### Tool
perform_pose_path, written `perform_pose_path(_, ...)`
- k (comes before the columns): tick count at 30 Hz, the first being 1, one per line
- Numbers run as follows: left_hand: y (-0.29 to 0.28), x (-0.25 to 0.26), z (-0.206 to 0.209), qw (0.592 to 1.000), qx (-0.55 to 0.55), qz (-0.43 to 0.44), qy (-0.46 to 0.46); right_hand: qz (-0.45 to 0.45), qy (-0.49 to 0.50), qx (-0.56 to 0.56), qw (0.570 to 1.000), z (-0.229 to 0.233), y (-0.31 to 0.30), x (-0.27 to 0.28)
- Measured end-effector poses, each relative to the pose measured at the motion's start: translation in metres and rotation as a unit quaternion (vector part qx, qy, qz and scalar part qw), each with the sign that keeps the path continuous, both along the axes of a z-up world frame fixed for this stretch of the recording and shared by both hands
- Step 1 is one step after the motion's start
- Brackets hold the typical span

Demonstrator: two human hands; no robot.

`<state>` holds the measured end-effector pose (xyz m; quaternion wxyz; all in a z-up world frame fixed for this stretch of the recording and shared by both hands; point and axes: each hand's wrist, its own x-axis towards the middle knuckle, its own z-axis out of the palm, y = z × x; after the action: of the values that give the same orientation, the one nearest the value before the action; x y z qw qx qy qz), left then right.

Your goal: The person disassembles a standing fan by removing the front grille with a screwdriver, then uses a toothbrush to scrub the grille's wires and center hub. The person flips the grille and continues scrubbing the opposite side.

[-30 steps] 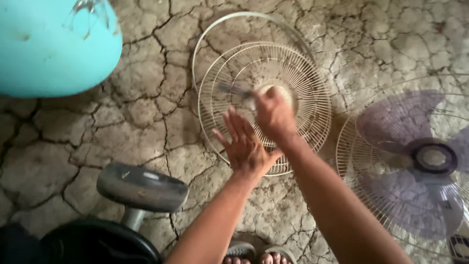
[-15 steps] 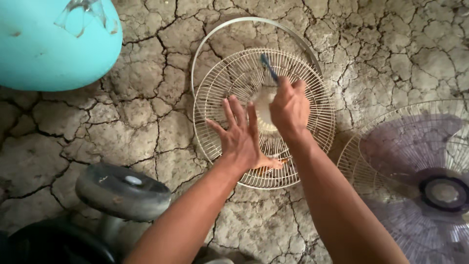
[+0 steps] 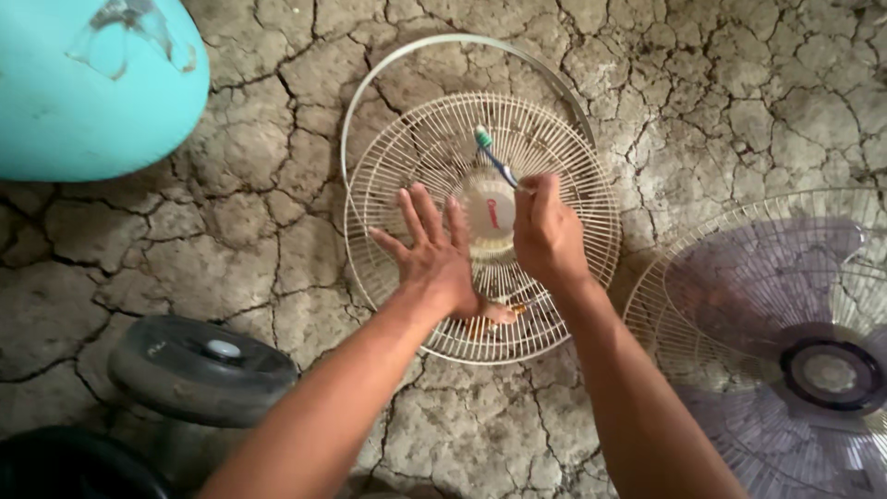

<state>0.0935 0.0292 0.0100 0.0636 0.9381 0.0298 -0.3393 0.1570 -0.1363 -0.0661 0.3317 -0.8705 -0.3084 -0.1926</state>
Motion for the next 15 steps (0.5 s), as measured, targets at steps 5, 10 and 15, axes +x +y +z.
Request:
perform_pose_path(5,-0.001,-0.001,-0.004,1.000,0.004,0.006,0.006,-0.052,-0.023,-0.102,0.993,0.011,0.006,-0.034)
perform_pose_path(10,0.002,-0.007,-0.011,0.999,-0.003,0.012,-0.030,-0.033,-0.020,-0.133,0.990,0.021,0.008,-0.061)
perform_pose_path(15,0.004,-0.012,-0.018,0.997,-0.032,0.012,-0.071,-0.153,0.029,-0.181,0.971,0.018,0.001,-0.056)
